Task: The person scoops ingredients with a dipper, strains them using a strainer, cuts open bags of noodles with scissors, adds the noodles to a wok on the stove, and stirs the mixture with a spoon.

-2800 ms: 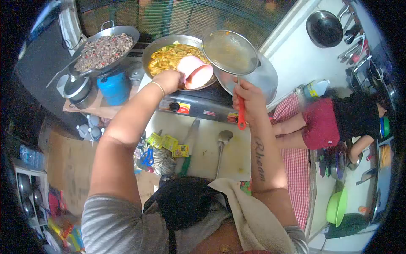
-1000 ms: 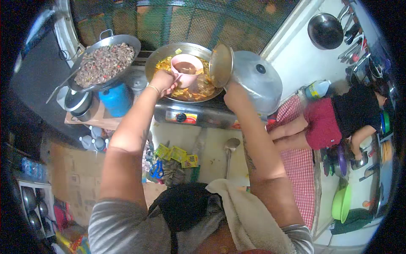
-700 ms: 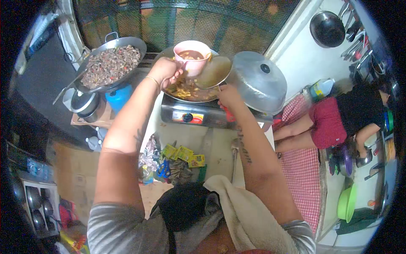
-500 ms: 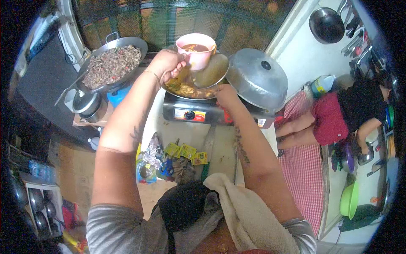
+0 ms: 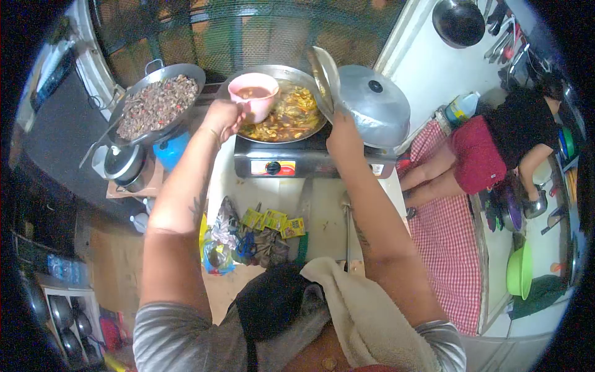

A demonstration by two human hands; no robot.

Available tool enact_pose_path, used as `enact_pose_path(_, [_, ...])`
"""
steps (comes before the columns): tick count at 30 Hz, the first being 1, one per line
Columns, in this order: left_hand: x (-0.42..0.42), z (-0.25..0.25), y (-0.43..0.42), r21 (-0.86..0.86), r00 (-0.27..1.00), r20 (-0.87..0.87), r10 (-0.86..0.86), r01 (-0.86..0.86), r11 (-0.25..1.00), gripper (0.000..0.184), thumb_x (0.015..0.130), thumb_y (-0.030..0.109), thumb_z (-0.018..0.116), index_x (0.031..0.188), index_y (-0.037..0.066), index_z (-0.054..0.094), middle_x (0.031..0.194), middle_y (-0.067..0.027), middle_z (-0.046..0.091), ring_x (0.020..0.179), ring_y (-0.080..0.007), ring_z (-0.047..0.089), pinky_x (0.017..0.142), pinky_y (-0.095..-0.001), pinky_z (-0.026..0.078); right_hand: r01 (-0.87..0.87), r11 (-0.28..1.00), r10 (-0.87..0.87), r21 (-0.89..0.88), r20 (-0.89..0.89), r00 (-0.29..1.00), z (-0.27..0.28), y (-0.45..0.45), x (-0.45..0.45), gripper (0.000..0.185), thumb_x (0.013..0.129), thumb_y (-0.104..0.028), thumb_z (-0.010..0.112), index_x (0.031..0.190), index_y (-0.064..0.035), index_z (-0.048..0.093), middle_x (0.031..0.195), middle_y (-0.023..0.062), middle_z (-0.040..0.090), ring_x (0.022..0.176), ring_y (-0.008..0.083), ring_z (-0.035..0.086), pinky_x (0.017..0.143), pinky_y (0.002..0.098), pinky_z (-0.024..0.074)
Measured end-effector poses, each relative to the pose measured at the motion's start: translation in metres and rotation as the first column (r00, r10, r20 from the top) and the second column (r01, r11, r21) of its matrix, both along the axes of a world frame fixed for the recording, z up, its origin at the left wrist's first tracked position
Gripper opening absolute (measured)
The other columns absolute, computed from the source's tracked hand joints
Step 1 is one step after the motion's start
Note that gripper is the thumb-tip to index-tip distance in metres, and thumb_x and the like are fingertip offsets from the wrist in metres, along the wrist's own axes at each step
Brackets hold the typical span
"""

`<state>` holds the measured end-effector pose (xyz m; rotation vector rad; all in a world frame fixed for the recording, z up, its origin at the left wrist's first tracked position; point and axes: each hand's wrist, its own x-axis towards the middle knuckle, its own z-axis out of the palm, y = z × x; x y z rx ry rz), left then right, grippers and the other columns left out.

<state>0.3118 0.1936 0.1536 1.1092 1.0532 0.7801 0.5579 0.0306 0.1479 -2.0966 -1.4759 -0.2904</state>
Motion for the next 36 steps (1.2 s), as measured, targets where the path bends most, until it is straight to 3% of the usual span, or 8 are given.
enact_pose_path(8, [-0.007,0.021,-0.027,0.119,0.999,-0.049,0.006,0.0,0.993,0.009,0.092,0.007,0.053,0.086,0.002,0.058,0.062,-0.0005,0.055,0.044,-0.0063,0.044,0.036,-0.0209,0.032,-0.149,0.98,0.184,0.13,-0.32,0.929,-0.045,-0.005,0.019,0.021,0.083,-0.011,0.061,0.1,0.0016,0.064,0.088,0.023,0.066,0.09,0.0429,0.062,0.08,0.0469,0.0493])
enact_pose_path(9, [-0.003,0.037,-0.039,0.188,0.996,-0.084,0.024,-0.008,0.982,0.01,0.093,0.008,0.053,0.086,0.002,0.059,0.062,0.0002,0.054,0.044,-0.0058,0.043,0.036,-0.0205,0.032,-0.293,0.938,0.321,0.185,-0.144,0.936,-0.064,0.0,0.026,0.017,0.084,-0.01,0.061,0.097,0.001,0.065,0.081,0.0196,0.065,0.074,0.0357,0.064,0.066,0.0443,0.0512])
enact_pose_path(12, [0.01,0.067,-0.053,0.219,0.99,-0.12,-0.079,0.104,0.97,0.014,0.096,0.015,0.053,0.088,0.006,0.059,0.064,0.0034,0.053,0.044,-0.0033,0.041,0.035,-0.0181,0.03,-0.249,0.958,0.212,0.139,-0.931,0.295,-0.061,-0.009,0.002,0.028,0.087,-0.001,0.054,0.115,0.0034,0.056,0.066,-0.0001,0.048,0.048,0.0108,0.046,0.039,0.0281,0.0384])
enact_pose_path(13, [0.013,0.075,-0.058,0.244,0.981,-0.156,-0.117,0.153,0.958,0.014,0.097,0.019,0.052,0.089,0.009,0.059,0.066,0.0048,0.052,0.045,-0.002,0.04,0.034,-0.0161,0.03,-0.241,0.95,0.215,0.197,-0.975,0.049,-0.04,-0.024,-0.008,0.028,0.087,0.0,0.054,0.115,0.0043,0.054,0.068,0.0,0.048,0.049,0.0101,0.045,0.038,0.0276,0.0374])
enact_pose_path(17, [0.045,0.119,-0.115,0.28,0.921,-0.341,-0.187,0.29,0.915,0.013,0.098,0.019,0.052,0.09,0.01,0.059,0.063,0.0063,0.05,0.042,-0.0006,0.038,0.033,-0.017,0.029,-0.21,0.882,0.385,0.422,-0.902,-0.196,-0.035,-0.061,0.002,0.025,0.088,0.0,0.055,0.113,0.003,0.055,0.07,-0.0006,0.05,0.05,0.0087,0.046,0.04,0.0252,0.0385])
enact_pose_path(25, [0.196,0.125,-0.281,0.152,0.876,-0.188,-0.444,0.473,0.868,0.016,0.098,0.019,0.054,0.1,0.003,0.059,0.065,0.0032,0.053,0.04,-0.001,0.037,0.031,-0.0165,0.025,-0.153,0.909,0.357,0.389,-0.913,-0.2,0.0,-0.279,0.122,0.032,0.093,-0.003,0.05,0.125,0.0005,0.053,0.072,0.0013,0.053,0.048,0.0094,0.046,0.042,0.0256,0.04])
enact_pose_path(31, [0.377,0.095,-0.43,0.072,0.735,-0.027,-0.677,0.677,0.732,0.018,0.094,0.018,0.058,0.103,0.002,0.061,0.064,0.0015,0.052,0.04,-0.0026,0.033,0.032,-0.0194,0.024,0.087,0.982,0.152,0.169,-0.973,0.173,0.001,-0.488,0.265,0.033,0.092,-0.006,0.052,0.124,0.0014,0.055,0.068,0.0003,0.05,0.048,0.0097,0.045,0.042,0.0267,0.039])
enact_pose_path(36, [0.547,0.096,-0.547,0.082,0.418,0.116,-0.901,0.9,0.428,0.015,0.096,0.018,0.056,0.089,0.004,0.059,0.06,0.0034,0.049,0.039,-0.0042,0.034,0.033,-0.0206,0.024,0.482,0.866,-0.12,0.131,-0.882,0.456,0.023,-0.626,0.369,0.021,0.09,-0.011,0.054,0.106,-0.0016,0.063,0.063,0.0058,0.054,0.046,0.0156,0.049,0.042,0.0326,0.0398])
